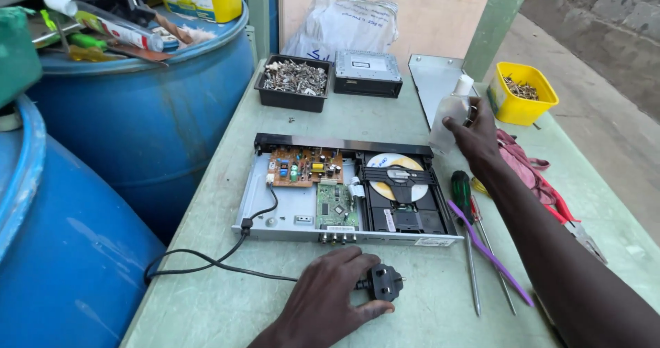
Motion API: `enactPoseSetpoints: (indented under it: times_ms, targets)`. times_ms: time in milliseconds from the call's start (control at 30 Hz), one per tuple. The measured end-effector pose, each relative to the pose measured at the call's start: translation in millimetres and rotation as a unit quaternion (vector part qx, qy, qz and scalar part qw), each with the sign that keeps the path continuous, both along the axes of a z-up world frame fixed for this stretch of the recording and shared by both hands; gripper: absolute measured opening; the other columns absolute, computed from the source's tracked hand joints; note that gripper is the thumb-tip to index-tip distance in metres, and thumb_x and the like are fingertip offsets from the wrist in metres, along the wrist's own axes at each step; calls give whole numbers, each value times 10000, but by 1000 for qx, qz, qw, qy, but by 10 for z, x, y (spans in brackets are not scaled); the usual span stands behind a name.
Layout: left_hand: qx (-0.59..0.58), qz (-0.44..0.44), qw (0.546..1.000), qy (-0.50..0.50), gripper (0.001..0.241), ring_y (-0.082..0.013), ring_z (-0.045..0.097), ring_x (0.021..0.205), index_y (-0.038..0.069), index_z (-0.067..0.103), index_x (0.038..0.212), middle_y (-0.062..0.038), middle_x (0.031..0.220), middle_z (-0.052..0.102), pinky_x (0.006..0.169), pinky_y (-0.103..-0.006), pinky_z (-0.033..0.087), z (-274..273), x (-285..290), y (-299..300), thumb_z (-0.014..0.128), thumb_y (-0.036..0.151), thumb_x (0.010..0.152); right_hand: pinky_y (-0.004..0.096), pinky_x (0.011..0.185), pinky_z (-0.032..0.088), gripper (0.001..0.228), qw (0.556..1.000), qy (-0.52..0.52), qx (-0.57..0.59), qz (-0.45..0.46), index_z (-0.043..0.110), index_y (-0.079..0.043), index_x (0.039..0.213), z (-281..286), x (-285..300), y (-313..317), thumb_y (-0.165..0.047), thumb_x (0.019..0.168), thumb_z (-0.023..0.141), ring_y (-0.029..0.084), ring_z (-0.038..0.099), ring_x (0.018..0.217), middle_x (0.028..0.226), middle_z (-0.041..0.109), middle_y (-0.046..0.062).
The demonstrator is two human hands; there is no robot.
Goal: Cleaning a power plug and the internal circuit board of a DVD player using a toothbrush and cleaning fluid.
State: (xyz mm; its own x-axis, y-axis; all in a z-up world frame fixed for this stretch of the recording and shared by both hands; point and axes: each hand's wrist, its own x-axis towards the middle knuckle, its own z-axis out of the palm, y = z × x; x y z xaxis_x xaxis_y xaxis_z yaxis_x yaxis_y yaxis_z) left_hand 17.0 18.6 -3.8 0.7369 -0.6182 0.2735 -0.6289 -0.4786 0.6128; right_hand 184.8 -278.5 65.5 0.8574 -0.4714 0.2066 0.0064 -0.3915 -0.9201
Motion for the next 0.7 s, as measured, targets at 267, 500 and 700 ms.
enactPoseSetpoints:
  times_ms: [267, 500, 700]
  targets:
    - [-1, 12, 1000, -7, 531, -235, 664, 890, 116, 668, 1153, -37, 1037, 692, 692, -397, 524, 16, 16, -36, 842, 416, 751, 516, 1032, 482, 619, 998, 13, -49, 47, 377, -105, 1405, 82, -156, -64, -119, 867, 683, 331, 515, 1271, 1420, 479, 145]
    - [-15, 36, 999, -25, 457, -220, 664, 819, 128, 675, 1074, -20, 962, 688, 652, -386, 525, 11, -17, -46, 825, 388, 730, 372, 737, 489, 270, 940, 38, -337, 25, 597, -114, 1098, -61, -1245, -240, -266, 893, 683, 217, 606, 893, 1016, 669, 70]
    - [-19, 67, 997, -36, 405, -247, 683, 795, 131, 686, 1042, -4, 942, 686, 675, -402, 531, 52, -86, -61, 781, 324, 699, 268, 730, 524, 186, 871, 269, -402, 81, 800, -334, 928, -368, -2077, -276, -431, 786, 730, 91, 674, 778, 882, 741, -122]
